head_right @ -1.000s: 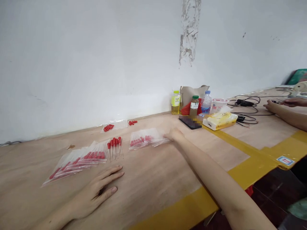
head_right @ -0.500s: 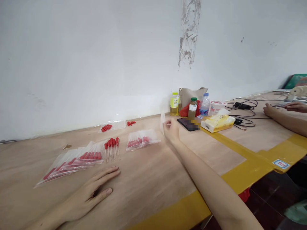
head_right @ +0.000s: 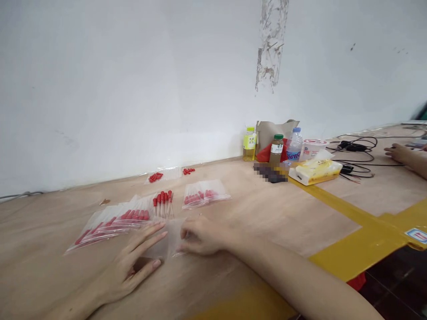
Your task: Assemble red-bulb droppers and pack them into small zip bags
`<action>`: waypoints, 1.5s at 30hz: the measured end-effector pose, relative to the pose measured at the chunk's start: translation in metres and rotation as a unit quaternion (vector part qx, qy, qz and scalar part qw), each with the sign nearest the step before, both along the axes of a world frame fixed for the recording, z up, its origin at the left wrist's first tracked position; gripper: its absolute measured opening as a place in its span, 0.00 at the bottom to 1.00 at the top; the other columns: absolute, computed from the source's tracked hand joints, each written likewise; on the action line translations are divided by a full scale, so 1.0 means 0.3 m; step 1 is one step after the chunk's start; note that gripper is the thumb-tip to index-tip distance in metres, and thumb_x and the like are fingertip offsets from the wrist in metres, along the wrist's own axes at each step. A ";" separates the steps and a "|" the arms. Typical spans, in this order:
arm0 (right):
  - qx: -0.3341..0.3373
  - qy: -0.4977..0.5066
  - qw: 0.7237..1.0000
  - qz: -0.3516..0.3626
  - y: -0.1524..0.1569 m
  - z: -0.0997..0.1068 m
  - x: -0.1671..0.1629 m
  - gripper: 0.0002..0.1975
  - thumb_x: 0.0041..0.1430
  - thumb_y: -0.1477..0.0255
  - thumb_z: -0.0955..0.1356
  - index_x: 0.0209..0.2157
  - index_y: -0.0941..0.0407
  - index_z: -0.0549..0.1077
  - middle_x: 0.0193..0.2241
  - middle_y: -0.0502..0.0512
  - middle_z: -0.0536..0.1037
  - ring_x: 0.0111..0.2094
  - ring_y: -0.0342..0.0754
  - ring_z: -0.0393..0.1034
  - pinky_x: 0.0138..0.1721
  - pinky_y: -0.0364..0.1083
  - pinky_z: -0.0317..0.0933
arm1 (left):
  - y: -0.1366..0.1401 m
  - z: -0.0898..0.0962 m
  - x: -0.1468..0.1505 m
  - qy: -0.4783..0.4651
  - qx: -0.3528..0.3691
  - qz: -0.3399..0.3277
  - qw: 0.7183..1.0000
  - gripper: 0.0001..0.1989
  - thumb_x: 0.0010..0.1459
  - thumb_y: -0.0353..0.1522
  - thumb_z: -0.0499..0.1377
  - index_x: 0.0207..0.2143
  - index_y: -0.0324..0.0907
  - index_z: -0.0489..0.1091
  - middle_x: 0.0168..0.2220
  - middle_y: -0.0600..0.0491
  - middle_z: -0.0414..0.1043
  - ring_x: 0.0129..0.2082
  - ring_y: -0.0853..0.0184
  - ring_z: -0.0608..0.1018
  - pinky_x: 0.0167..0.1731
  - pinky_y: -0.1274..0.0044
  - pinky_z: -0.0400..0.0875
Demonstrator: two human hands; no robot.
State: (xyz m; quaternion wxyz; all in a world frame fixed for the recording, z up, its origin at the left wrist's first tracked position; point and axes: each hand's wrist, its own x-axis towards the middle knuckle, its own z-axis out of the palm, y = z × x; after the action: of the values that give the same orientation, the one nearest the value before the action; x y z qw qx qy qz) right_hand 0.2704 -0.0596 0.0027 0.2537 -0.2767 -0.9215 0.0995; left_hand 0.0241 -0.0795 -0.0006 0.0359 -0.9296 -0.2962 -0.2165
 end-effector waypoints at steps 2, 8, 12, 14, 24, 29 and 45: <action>0.032 0.038 0.995 -0.083 0.051 0.014 0.023 0.09 0.55 0.68 0.62 0.29 0.58 0.69 0.29 0.54 0.72 0.32 0.43 0.64 0.36 0.43 0.57 | 0.001 -0.001 0.000 0.010 -0.016 -0.021 1.000 0.23 0.55 0.34 0.54 0.54 0.47 0.57 0.56 0.49 0.56 0.56 0.57 0.57 0.54 0.60 0.51; 0.111 -0.082 0.964 -0.228 0.244 0.040 0.027 0.24 0.50 0.55 0.63 0.49 0.49 0.65 0.52 0.58 0.61 0.53 0.59 0.49 0.50 0.63 0.38 | 0.005 0.000 0.005 0.051 -0.135 -0.029 0.989 0.20 0.57 0.35 0.52 0.53 0.49 0.59 0.55 0.50 0.59 0.54 0.59 0.62 0.51 0.64 0.60; 0.015 -0.189 0.953 -0.235 0.313 0.032 -0.025 0.28 0.50 0.47 0.55 0.52 0.39 0.58 0.56 0.54 0.55 0.56 0.65 0.42 0.46 0.72 0.32 | 0.001 0.008 0.009 0.049 -0.147 -0.028 0.987 0.20 0.57 0.35 0.52 0.53 0.49 0.59 0.55 0.51 0.59 0.54 0.59 0.62 0.52 0.63 0.59; -0.035 -0.207 0.949 -0.237 0.324 0.025 -0.029 0.28 0.51 0.47 0.54 0.52 0.38 0.59 0.56 0.54 0.56 0.55 0.64 0.46 0.46 0.70 0.38 | 0.001 0.008 0.008 0.042 -0.149 -0.029 0.988 0.20 0.57 0.35 0.52 0.53 0.49 0.59 0.55 0.51 0.59 0.54 0.59 0.62 0.51 0.64 0.59; -0.094 -0.172 0.952 -0.235 0.318 0.027 0.167 0.27 0.50 0.49 0.57 0.50 0.43 0.63 0.56 0.56 0.57 0.55 0.60 0.49 0.48 0.64 0.44 | 0.000 0.009 0.010 0.011 -0.126 -0.065 0.990 0.17 0.57 0.32 0.53 0.49 0.46 0.65 0.48 0.48 0.66 0.49 0.61 0.67 0.48 0.66 0.63; -0.072 -0.032 0.960 -0.267 0.343 0.061 0.063 0.20 0.50 0.55 0.62 0.37 0.52 0.74 0.44 0.58 0.70 0.49 0.55 0.59 0.50 0.59 0.43 | -0.005 0.017 0.014 -0.003 -0.102 -0.073 0.992 0.16 0.58 0.30 0.51 0.49 0.45 0.65 0.47 0.47 0.67 0.47 0.61 0.67 0.45 0.66 0.65; -0.265 0.272 0.869 -0.316 0.550 -0.062 -0.350 0.13 0.48 0.65 0.68 0.21 0.62 0.69 0.18 0.52 0.69 0.25 0.46 0.67 0.26 0.44 0.61 | -0.007 -0.006 0.010 -0.005 -0.159 -0.052 0.986 0.17 0.59 0.28 0.48 0.51 0.47 0.63 0.50 0.51 0.65 0.51 0.63 0.66 0.50 0.69 0.62</action>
State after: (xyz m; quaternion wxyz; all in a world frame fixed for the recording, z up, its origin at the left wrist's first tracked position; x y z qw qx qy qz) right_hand 0.1654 0.1054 -0.0158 0.4298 -0.5720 -0.6181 0.3257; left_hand 0.0271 -0.0816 -0.0025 -0.1247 -0.9363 -0.2787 -0.1734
